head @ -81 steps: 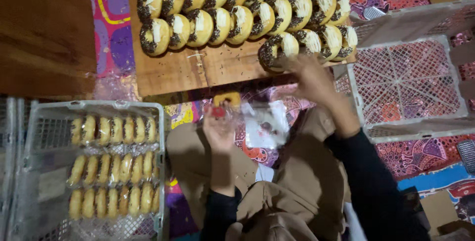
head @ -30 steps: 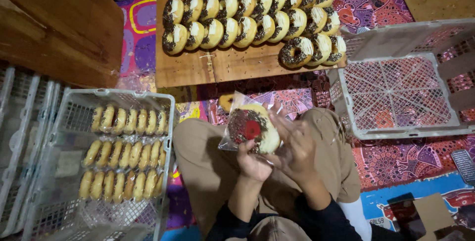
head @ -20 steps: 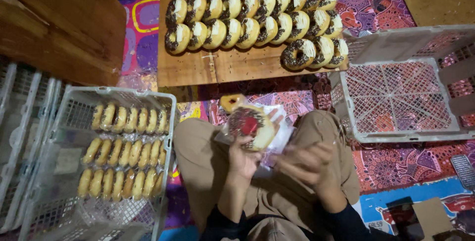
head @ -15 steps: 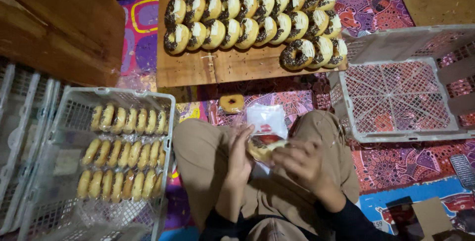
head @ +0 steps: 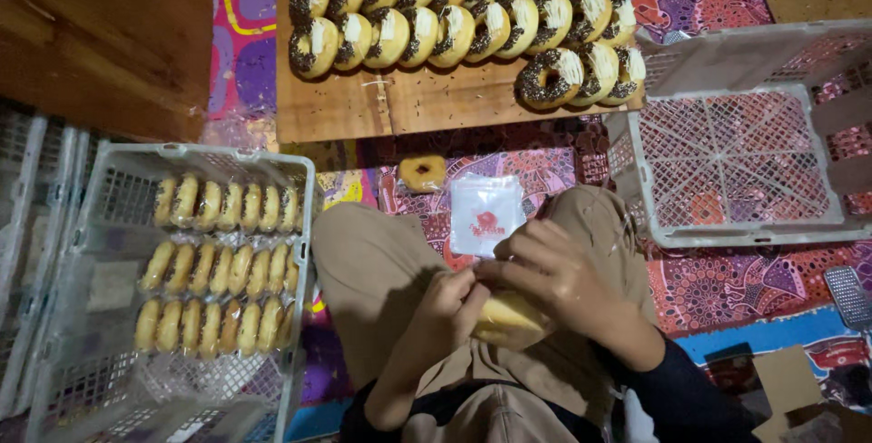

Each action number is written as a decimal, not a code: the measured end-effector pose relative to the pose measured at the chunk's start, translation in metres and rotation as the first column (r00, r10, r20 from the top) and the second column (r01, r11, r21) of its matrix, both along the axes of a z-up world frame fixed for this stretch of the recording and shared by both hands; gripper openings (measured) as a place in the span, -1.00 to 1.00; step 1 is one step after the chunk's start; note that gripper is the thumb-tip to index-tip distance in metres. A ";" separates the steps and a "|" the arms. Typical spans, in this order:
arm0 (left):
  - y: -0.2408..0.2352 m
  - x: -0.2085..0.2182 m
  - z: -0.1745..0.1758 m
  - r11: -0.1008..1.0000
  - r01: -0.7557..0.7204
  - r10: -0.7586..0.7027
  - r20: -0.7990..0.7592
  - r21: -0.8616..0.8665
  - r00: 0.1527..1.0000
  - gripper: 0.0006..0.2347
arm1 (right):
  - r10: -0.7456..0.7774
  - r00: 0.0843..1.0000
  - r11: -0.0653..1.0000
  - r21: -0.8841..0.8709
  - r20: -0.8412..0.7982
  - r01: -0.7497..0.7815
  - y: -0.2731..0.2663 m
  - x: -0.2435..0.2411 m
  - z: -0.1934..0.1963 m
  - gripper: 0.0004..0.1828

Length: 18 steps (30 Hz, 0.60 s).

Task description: The person sits on the floor and individually places doughnuts into clear plastic bags, then places the sealed bags into a white plastic crate. The person handles both plain and chocolate-topped doughnuts.

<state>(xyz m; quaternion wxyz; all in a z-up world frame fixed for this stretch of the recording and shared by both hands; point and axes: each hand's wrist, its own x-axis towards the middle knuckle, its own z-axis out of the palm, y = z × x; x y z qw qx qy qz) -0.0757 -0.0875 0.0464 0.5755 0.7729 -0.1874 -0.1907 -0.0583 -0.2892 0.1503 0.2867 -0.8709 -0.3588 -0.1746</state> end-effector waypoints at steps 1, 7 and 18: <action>0.002 0.001 0.004 1.000 0.005 -0.004 0.045 -0.007 0.999 -0.94 | 0.030 0.999 0.998 -0.055 0.028 -0.029 -0.003 0.000 0.004 -0.61; 0.010 0.000 0.004 0.992 0.018 -0.057 0.326 0.121 0.944 -0.97 | 0.134 0.985 0.977 -0.181 0.105 -0.114 -0.006 -0.009 -0.038 -0.62; 0.057 -0.001 0.018 0.750 -0.650 0.648 -0.062 -0.121 0.759 -0.77 | -0.634 0.744 0.743 -0.433 -0.210 0.511 -0.052 0.021 -0.119 -0.77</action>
